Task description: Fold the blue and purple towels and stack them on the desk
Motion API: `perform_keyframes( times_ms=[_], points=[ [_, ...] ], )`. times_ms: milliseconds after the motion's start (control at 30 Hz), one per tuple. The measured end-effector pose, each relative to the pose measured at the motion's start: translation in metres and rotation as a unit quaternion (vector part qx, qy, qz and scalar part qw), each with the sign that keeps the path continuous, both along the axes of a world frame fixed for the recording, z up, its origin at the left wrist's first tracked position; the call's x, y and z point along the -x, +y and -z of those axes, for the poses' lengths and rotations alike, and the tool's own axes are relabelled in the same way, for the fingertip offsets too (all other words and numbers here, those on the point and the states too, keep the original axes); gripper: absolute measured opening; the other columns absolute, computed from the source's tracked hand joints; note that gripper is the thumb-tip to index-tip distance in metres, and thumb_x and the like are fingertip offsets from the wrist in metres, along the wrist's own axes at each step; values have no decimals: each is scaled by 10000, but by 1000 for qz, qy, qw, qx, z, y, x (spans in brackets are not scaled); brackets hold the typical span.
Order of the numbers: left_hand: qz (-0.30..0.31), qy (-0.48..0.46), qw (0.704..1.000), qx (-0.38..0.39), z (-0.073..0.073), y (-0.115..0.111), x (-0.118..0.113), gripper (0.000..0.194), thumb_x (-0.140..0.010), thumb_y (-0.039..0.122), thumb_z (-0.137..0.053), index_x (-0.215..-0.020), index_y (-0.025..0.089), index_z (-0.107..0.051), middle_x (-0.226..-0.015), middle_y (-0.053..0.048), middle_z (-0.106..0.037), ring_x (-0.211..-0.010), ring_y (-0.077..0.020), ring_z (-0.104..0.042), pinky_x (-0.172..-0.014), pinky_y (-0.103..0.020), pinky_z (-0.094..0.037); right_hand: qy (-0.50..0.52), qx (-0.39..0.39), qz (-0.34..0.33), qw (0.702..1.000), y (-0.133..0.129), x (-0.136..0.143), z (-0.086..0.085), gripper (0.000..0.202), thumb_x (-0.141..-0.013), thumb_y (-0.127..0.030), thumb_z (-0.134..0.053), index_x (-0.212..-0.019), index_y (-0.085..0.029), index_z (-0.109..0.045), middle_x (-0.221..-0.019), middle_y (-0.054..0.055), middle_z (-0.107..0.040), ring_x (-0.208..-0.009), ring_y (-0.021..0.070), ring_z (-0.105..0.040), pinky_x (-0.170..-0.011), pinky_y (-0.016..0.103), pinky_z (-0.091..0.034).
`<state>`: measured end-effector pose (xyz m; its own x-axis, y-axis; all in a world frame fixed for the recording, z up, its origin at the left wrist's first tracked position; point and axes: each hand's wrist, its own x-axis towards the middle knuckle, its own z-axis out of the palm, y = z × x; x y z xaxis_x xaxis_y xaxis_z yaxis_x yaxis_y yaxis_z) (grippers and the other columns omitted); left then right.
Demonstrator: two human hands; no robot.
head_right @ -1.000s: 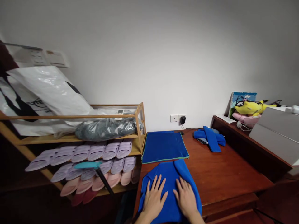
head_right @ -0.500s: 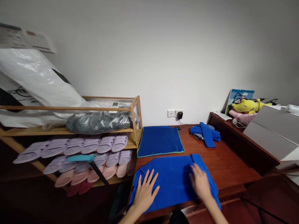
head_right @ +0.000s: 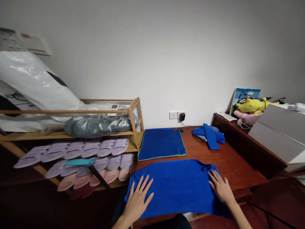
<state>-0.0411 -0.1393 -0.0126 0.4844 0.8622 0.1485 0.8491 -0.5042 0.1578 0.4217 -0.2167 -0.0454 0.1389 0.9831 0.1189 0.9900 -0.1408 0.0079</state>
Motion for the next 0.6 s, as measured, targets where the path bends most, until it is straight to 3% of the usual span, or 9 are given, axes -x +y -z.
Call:
perform_keyframes(
  times_ms=[100,200,300,367,433,500,600],
  points=[
    [0,1,1000,15,-2,-1,2,529,-917,499,-317,-1421,384,-205,-1510,20,-237,-1382,-298,-190,-1080,-594,-157,-64,45,59,995,-4,-56,-5,498,-893,-411,-272,-1354,-285,-413,-1460,63,-359,-1364,254,-263,-1036,577,-237],
    [-9,6,999,36,-3,-2,9,545,-906,483,-355,-1420,390,-200,-1511,22,-229,-1384,-302,-181,-1069,-606,-177,-115,49,167,978,1,-79,-9,497,-878,-276,-245,-1318,-233,-473,-1429,113,-406,-1345,277,-300,-1014,592,-234],
    [-12,8,998,53,-3,-3,18,559,-898,485,-381,-1418,400,-196,-1508,20,-238,-1378,-301,-204,-1061,-607,-206,-120,-43,207,970,15,-51,-11,518,-874,-246,-212,-1293,-128,-495,-1421,195,-390,-1302,300,-363,-995,544,-281],
    [-10,7,999,35,-2,-1,20,542,-899,498,-379,-1412,391,-241,-1495,5,-279,-1364,-287,-250,-1074,-578,-214,-78,-97,138,983,25,-8,-7,527,-895,-325,-213,-1297,-114,-481,-1432,190,-373,-1270,279,-406,-994,475,-319],
    [-23,5,1000,-4,-2,5,19,521,-908,499,-361,-1404,350,-302,-1488,-24,-300,-1359,-271,-270,-1092,-542,-207,-3,-93,32,995,33,38,0,528,-899,-437,-257,-1321,-189,-455,-1432,129,-398,-1260,238,-425,-988,425,-351],
    [-42,7,999,-34,-2,13,15,515,-920,477,-341,-1406,307,-319,-1494,-52,-284,-1365,-259,-256,-1099,-517,-204,44,-82,-18,995,36,68,9,551,-889,-501,-282,-1368,-249,-384,-1449,89,-380,-1301,228,-378,-1000,439,-346],
    [-59,9,998,-29,0,26,10,510,-933,437,-330,-1423,312,-267,-1506,-48,-259,-1369,-248,-248,-1084,-501,-238,49,-68,-4,996,33,56,22,550,-881,-496,-278,-1366,-261,-391,-1462,82,-359,-1345,244,-303,-1018,475,-317]
  ],
)
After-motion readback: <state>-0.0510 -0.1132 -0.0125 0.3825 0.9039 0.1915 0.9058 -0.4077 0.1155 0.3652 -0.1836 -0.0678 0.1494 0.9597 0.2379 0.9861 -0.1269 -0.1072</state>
